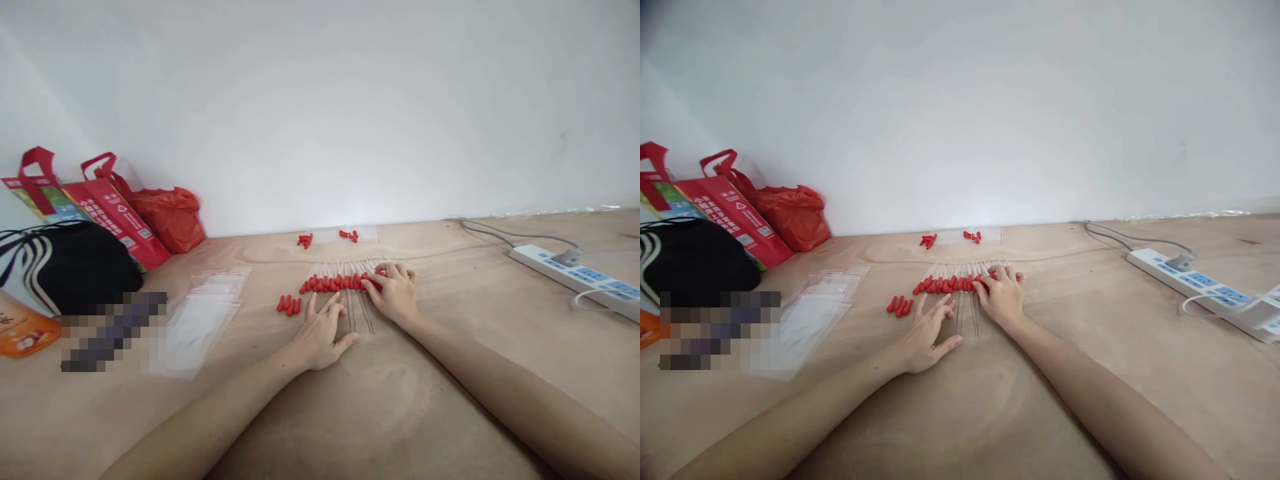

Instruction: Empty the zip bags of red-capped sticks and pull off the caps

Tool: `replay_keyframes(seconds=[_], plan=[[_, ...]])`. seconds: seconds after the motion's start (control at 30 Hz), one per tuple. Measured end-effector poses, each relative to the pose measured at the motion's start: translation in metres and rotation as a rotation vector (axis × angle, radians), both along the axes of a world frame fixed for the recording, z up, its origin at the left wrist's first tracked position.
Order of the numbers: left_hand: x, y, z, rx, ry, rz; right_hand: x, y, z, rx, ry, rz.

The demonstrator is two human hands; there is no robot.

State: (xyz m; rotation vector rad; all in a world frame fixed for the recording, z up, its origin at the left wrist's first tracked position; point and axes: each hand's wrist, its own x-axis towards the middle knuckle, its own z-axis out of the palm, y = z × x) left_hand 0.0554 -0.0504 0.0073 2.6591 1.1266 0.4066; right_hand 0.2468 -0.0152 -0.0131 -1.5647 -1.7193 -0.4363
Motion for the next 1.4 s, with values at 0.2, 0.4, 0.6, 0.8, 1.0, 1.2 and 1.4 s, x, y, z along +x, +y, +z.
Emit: replay_keyframes(seconds=[0.2, 0.4, 0.6, 0.8, 1.0, 1.2, 1.4], plan=[[-0.008, 0.004, -0.011, 0.144, -0.104, 0.05, 0.009, -0.01, -0.001, 0.16, 0.196, 0.076], [-0.018, 0.004, -0.006, 0.547, -0.157, 0.091, 0.02, -0.04, -0.005, 0.068, 0.167, 0.425], [-0.017, 0.0, -0.003, 0.659, -0.112, -0.035, 0.017, -0.057, -0.003, -0.007, 0.067, 0.527], [-0.012, -0.001, -0.005, 0.735, -0.089, -0.052, 0.005, -0.061, 0.004, 0.153, -0.181, 0.493], [-0.012, -0.006, 0.001, 0.791, -0.015, -0.082, -0.001, -0.062, 0.002, 0.21, -0.328, 0.441], [-0.013, -0.008, 0.002, 0.762, -0.024, -0.091, 0.001, -0.065, 0.005, 0.179, -0.353, 0.442], [-0.015, -0.007, 0.001, 0.748, -0.057, -0.121, 0.002, -0.065, 0.008, 0.129, -0.367, 0.463]])
